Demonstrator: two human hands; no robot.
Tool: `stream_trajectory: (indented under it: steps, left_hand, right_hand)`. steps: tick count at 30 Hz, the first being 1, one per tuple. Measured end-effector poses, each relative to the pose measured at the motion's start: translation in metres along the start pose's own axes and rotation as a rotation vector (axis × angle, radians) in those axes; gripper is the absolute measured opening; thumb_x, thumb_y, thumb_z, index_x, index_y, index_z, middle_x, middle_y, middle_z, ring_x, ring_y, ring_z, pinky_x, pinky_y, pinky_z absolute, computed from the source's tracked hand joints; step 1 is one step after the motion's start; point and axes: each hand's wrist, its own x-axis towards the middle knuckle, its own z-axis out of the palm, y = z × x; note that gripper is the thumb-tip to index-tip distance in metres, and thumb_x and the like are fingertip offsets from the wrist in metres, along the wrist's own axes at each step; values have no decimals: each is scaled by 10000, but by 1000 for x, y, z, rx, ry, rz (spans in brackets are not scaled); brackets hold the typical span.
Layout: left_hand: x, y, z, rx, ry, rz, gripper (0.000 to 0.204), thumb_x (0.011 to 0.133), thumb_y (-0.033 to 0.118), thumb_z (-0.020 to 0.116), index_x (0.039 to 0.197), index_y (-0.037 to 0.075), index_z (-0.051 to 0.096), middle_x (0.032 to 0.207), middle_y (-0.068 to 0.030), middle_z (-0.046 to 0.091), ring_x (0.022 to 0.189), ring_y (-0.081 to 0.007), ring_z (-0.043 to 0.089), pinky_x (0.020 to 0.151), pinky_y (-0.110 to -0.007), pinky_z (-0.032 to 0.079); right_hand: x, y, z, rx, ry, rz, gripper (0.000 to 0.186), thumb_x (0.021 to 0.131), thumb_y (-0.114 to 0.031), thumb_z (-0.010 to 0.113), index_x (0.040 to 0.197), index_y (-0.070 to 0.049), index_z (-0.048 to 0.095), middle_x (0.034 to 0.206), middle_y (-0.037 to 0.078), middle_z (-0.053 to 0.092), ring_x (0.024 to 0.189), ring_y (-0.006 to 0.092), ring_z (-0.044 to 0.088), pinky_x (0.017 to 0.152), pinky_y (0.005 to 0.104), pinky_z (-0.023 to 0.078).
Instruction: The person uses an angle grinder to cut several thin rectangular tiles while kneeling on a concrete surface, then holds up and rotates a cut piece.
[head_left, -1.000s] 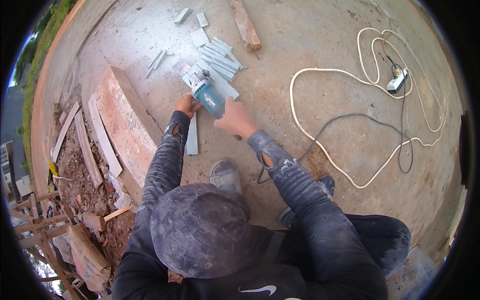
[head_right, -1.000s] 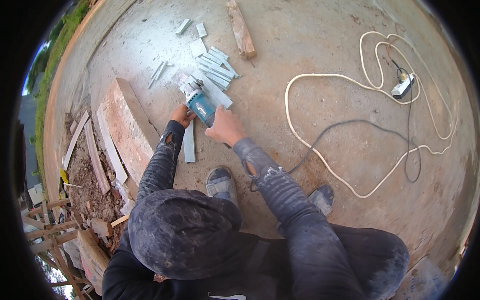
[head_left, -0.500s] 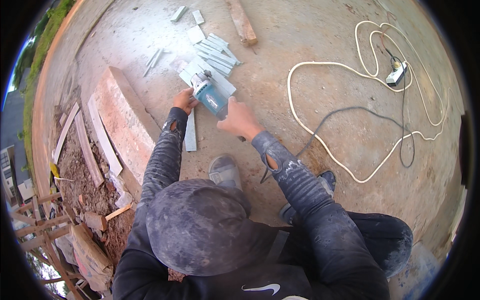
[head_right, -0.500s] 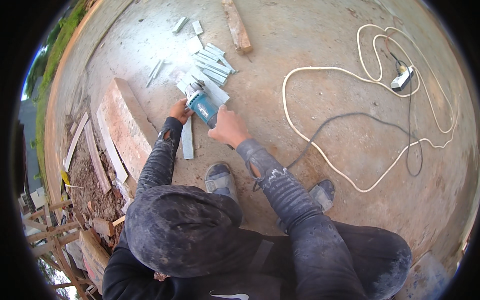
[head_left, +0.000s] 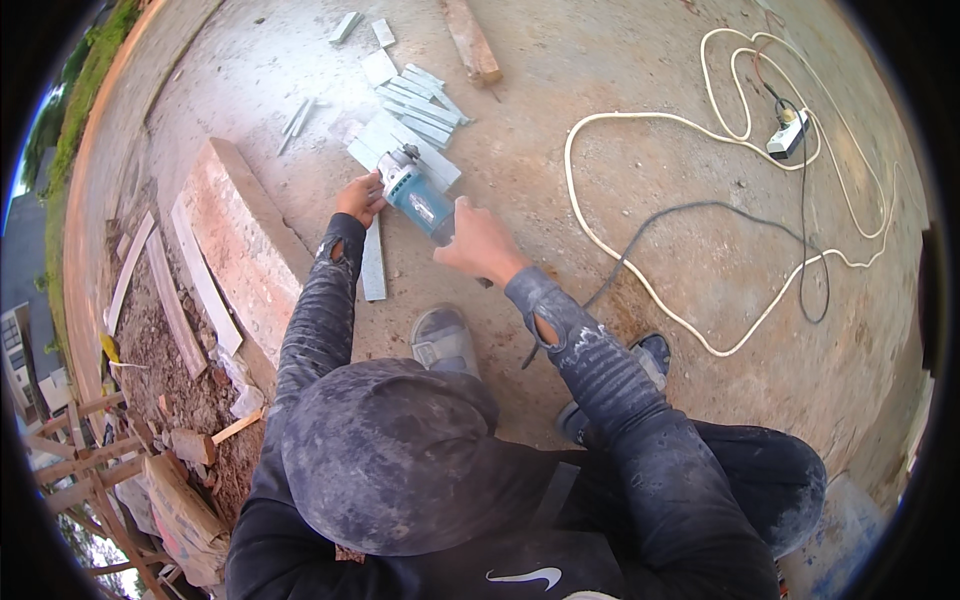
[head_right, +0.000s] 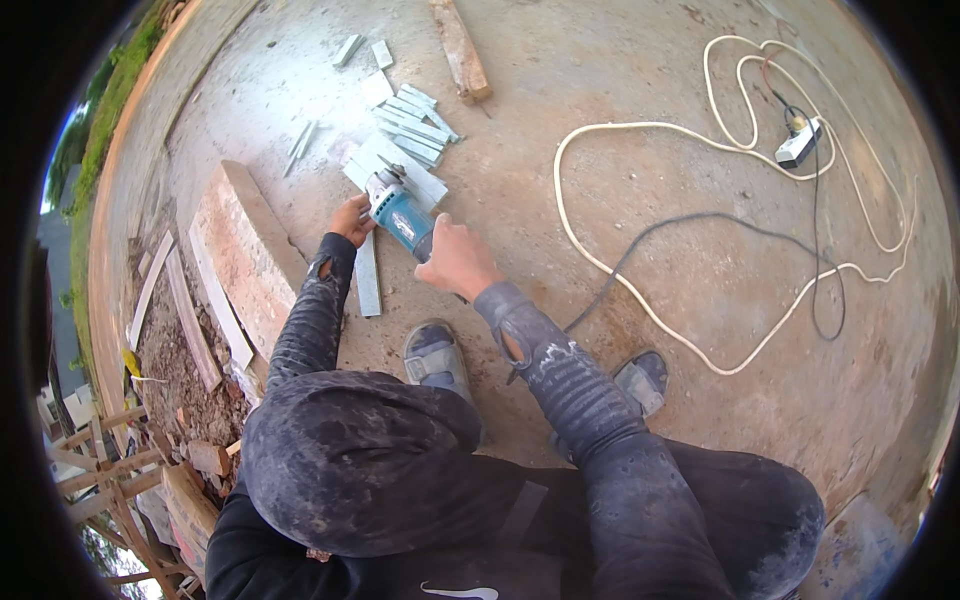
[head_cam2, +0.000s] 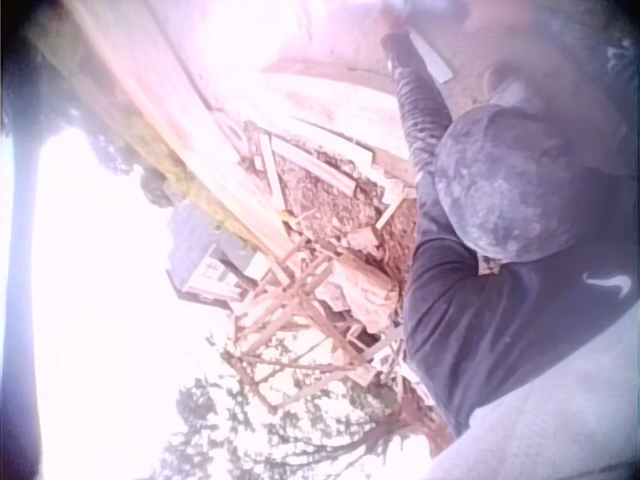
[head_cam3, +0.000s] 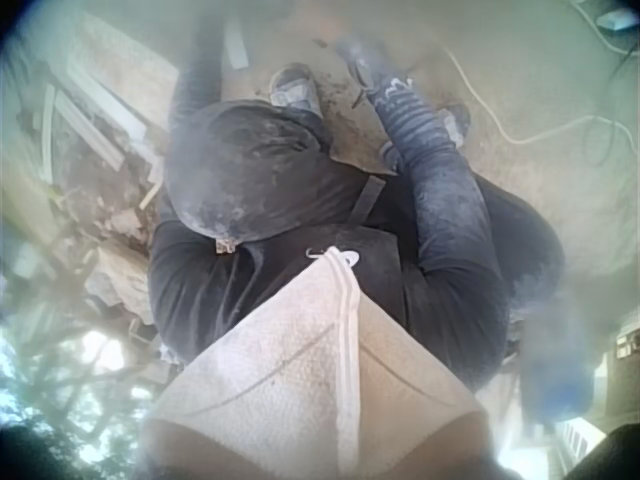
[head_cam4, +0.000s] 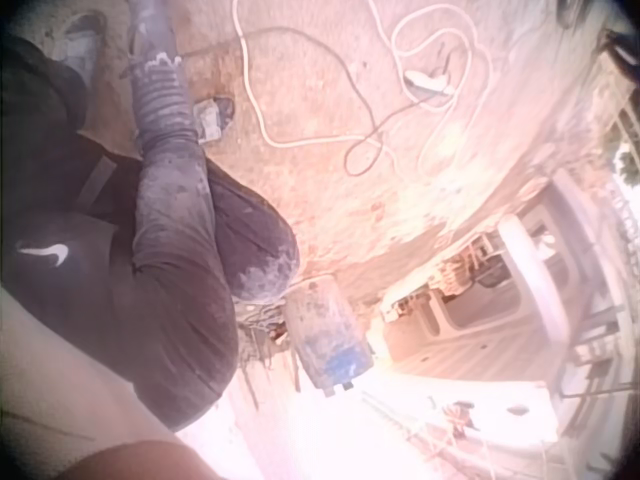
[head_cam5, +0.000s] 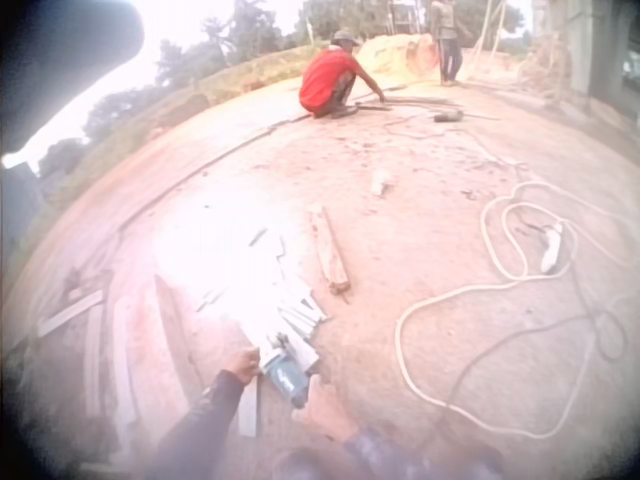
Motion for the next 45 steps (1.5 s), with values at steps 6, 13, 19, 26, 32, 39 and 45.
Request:
stream_trajectory:
  steps: [6,13,19,26,32,39,45]
  left_hand:
    - [8,1,-13,19,-25,7,405,915,261,688,1219,16,583,1230,-148,566,1070,-271,563,891,-373,504]
    - [-1,1,1,-35,-2,11,425,914,216,696,1208,-50,545,1210,-194,546,1061,-317,576,893,-384,567]
    - [-6,8,2,-24,27,4,396,929,205,678,1206,-45,544,1193,-193,547,1038,-307,592,856,-378,589]
    - [-11,7,6,-20,24,9,353,942,204,663,1183,-28,550,1163,-172,564,1002,-274,611,855,-369,587]
    - [-6,9,1,-21,20,8,362,937,200,671,1179,-39,546,1172,-179,559,1011,-285,609,870,-381,585]
    - [-6,8,3,-28,6,9,364,932,188,675,1178,-45,543,1163,-180,552,1018,-296,603,886,-392,585]
    - [-8,9,2,-26,5,7,331,942,181,660,1165,-36,548,1154,-168,548,1024,-281,595,896,-384,581]
  right_hand:
    - [-9,1,0,31,-2,-20,560,693,-263,725,1077,72,491,912,309,664,875,461,665,779,485,541]
    - [-16,12,0,24,-1,-5,546,694,-246,713,1076,74,490,911,311,664,876,462,663,774,486,538]
    - [-23,13,-4,29,-11,-16,562,697,-242,709,1096,87,491,908,307,665,873,451,668,774,476,541]
    - [-30,18,-7,9,-35,-6,577,699,-234,703,1117,99,484,898,302,667,871,441,674,771,472,542]
    - [-35,21,-11,-2,-37,-6,586,695,-238,700,1125,94,481,887,291,668,863,450,666,771,479,537]
    - [-40,28,-11,16,-35,-2,636,690,-250,703,1164,108,475,900,298,668,876,448,665,781,473,537]
    - [-44,33,-10,26,-57,-8,718,687,-261,710,1228,135,452,924,306,667,892,440,669,788,461,541]
